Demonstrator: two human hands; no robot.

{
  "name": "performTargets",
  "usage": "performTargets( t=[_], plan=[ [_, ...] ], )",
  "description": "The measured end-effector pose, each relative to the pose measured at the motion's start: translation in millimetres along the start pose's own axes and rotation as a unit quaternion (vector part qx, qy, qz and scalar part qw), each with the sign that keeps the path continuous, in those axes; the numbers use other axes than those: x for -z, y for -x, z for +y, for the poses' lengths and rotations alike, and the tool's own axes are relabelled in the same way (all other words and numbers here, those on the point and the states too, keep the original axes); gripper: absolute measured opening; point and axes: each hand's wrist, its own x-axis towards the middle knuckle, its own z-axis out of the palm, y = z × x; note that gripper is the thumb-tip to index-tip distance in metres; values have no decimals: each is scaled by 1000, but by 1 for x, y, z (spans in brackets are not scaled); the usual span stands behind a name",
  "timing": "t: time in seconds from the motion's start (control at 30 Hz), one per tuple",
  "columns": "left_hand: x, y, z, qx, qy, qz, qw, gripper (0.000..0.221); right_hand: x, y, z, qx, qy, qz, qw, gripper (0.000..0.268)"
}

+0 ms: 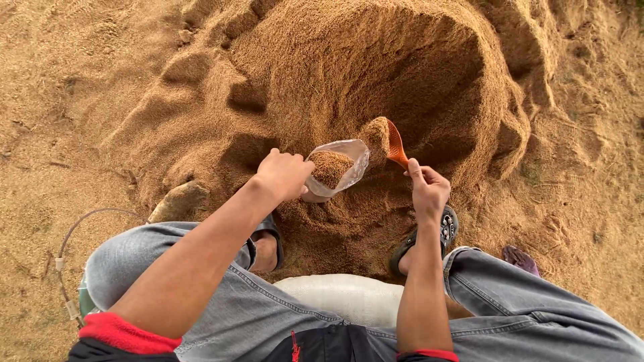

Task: Scooping grain from a pile into small plastic bags using a spoon

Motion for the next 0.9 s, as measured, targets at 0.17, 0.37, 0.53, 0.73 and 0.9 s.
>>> performTargets(
  t=[0.17,0.37,0.53,0.73,0.9],
  plan=[
    [1,0,0,-9,-6,4,1000,51,11,1,-27,183,20,-61,981,6],
    [21,15,6,-10,-2,3,1000,46,-4,3,-25,105,-23,2,994,32],
    [21,14,7,-11,-15,0,1000,48,-38,-5,82,-19,16,29,999,41],
    [15,11,6,-3,-23,4,1000,47,-77,21,130,-202,27,-58,977,35],
    [18,10,7,-13,-35,5,999,47,-86,22,176,-227,99,-86,965,25]
  ],
)
